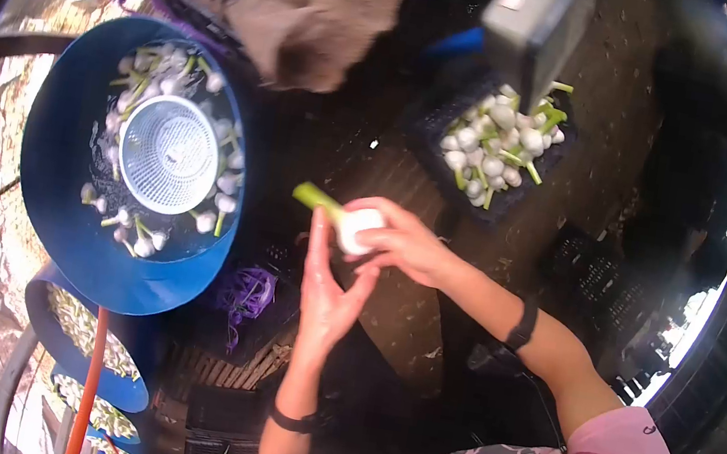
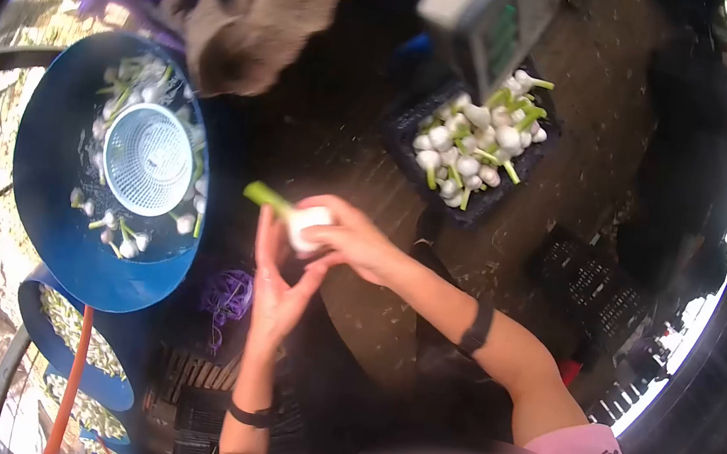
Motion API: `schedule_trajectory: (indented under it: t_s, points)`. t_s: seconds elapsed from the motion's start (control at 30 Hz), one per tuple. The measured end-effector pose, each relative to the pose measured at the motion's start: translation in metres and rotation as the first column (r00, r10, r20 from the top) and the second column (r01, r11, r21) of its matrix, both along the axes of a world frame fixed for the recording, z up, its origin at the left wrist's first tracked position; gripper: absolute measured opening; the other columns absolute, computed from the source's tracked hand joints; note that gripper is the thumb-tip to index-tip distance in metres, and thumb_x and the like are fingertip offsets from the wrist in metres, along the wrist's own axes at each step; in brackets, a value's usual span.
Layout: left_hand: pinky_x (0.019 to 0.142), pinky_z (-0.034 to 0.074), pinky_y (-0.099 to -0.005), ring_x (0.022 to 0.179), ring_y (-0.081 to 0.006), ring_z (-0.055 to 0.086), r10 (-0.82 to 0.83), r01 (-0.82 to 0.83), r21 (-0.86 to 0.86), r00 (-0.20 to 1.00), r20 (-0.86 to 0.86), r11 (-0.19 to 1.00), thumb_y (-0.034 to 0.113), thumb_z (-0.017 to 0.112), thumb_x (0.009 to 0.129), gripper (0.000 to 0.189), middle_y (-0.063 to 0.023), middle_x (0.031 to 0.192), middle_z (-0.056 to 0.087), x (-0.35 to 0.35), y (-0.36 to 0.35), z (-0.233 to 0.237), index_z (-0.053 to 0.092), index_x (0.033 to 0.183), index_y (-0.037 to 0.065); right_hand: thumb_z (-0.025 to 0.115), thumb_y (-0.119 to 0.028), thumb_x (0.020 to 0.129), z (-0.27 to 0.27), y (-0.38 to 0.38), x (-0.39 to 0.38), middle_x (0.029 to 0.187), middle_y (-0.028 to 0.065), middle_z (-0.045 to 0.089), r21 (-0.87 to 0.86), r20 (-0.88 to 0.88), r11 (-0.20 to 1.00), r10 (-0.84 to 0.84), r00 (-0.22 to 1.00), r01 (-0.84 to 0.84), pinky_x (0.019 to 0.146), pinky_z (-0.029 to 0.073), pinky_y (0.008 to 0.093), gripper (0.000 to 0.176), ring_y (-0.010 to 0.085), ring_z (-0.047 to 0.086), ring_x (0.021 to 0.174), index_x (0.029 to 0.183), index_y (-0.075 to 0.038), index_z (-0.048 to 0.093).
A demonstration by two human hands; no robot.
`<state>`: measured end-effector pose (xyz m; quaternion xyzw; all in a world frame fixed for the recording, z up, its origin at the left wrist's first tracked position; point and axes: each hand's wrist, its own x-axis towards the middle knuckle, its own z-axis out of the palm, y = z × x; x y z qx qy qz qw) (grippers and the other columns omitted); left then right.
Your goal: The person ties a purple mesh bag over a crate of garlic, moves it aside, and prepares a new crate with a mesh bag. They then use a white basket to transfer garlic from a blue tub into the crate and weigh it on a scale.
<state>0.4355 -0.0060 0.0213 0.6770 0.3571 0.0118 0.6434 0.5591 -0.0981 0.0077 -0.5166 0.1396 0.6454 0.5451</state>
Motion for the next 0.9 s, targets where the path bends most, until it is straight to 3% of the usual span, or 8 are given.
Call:
schedule_trajectory:
  t_s: [0.03,0.13,0.23,0.3,0.4,0.53,0.73,0.9]
  points:
    - [0.095,0.04,-0.0372,0.114,-0.031,0.049,-0.02,0.02,0.006,1.0,-0.015,1.0,0.011,0.071,0.072,0.083,-0.0214,0.125,0.048,0.01,-0.031,-0.004,0.024,0.141,0.004,0.057,-0.009,0.083,0.007,-0.038,0.017,0.105,0.0126,0.057,-0.111,0.009,0.988,-0.106,0.994,0.106,0.063,0.056,0.0307,0.042,0.0231,0.064,0.084,0.122,-0.008,0.043]
    - [0.093,0.042,-0.0355,0.111,-0.027,0.053,-0.006,-0.015,-0.163,0.992,-0.129,0.986,0.01,0.065,0.078,0.067,-0.0176,0.121,0.053,0.038,-0.108,-0.011,0.032,0.137,0.007,0.061,-0.013,0.083,-0.023,-0.13,0.059,0.098,0.0117,0.058,-0.354,0.402,0.91,-0.059,0.914,0.215,0.059,0.055,0.0289,0.044,0.0181,0.063,0.075,0.122,-0.006,0.042]
    - [0.091,0.043,-0.0336,0.109,-0.0242,0.053,-0.06,0.008,-0.22,0.971,-0.232,0.976,0.015,0.063,0.081,0.055,-0.0154,0.118,0.055,0.052,-0.174,-0.041,0.039,0.13,0.005,0.063,-0.027,0.085,-0.059,-0.165,0.104,0.102,0.0128,0.059,-0.232,0.4,0.905,-0.246,0.883,0.357,0.061,0.055,0.0302,0.055,0.0186,0.063,0.081,0.127,-0.005,0.036]
    - [0.09,0.044,-0.0328,0.109,-0.0231,0.054,-0.116,0.052,-0.223,0.952,-0.284,0.973,0.016,0.063,0.081,0.052,-0.0152,0.118,0.055,0.06,-0.206,-0.05,0.043,0.127,0.005,0.061,-0.032,0.086,-0.076,-0.186,0.125,0.103,0.0137,0.059,-0.207,0.315,0.94,-0.198,0.928,0.271,0.063,0.055,0.0312,0.059,0.0194,0.063,0.08,0.13,-0.004,0.033]
    - [0.088,0.045,-0.0331,0.107,-0.0234,0.055,-0.155,0.106,-0.155,0.922,-0.355,0.982,0.017,0.063,0.081,0.049,-0.0156,0.116,0.057,0.076,-0.24,-0.055,0.045,0.125,0.004,0.057,-0.033,0.089,-0.081,-0.23,0.135,0.11,0.0177,0.056,-0.174,0.28,0.982,0.12,0.953,-0.072,0.068,0.054,0.033,0.059,0.0232,0.063,0.085,0.133,-0.001,0.033]
    - [0.084,0.047,-0.0337,0.102,-0.0242,0.059,-0.18,0.155,-0.096,0.91,-0.374,0.983,0.022,0.062,0.082,0.042,-0.0169,0.114,0.058,0.082,-0.264,-0.058,0.052,0.118,0.003,0.055,-0.029,0.091,-0.084,-0.323,0.128,0.097,0.0099,0.062,-0.08,0.154,0.994,0.08,0.985,-0.068,0.065,0.053,0.0287,0.038,0.0176,0.063,0.081,0.119,-0.005,0.049]
    - [0.08,0.048,-0.035,0.09,-0.0237,0.062,-0.079,0.084,-0.007,0.905,-0.417,0.996,0.026,0.062,0.081,0.037,-0.0163,0.111,0.055,0.085,-0.3,-0.053,0.057,0.112,0.007,0.056,-0.023,0.089,-0.117,-0.516,0.154,0.079,0.0026,0.061,-0.365,0.247,0.93,0.047,0.968,0.048,0.052,0.05,0.0248,0.023,0.0109,0.059,0.063,0.108,-0.01,0.053]
    - [0.078,0.049,-0.0332,0.092,-0.021,0.063,-0.076,0.086,0.004,0.9,-0.429,0.996,0.022,0.062,0.082,0.034,-0.0122,0.111,0.056,0.102,-0.321,-0.055,0.057,0.111,0.005,0.054,-0.016,0.088,-0.113,-0.64,0.172,0.072,0.0038,0.058,-0.726,0.358,0.688,0.408,0.84,-0.024,0.041,0.047,0.0254,0.015,0.0118,0.057,0.052,0.099,-0.006,0.054]
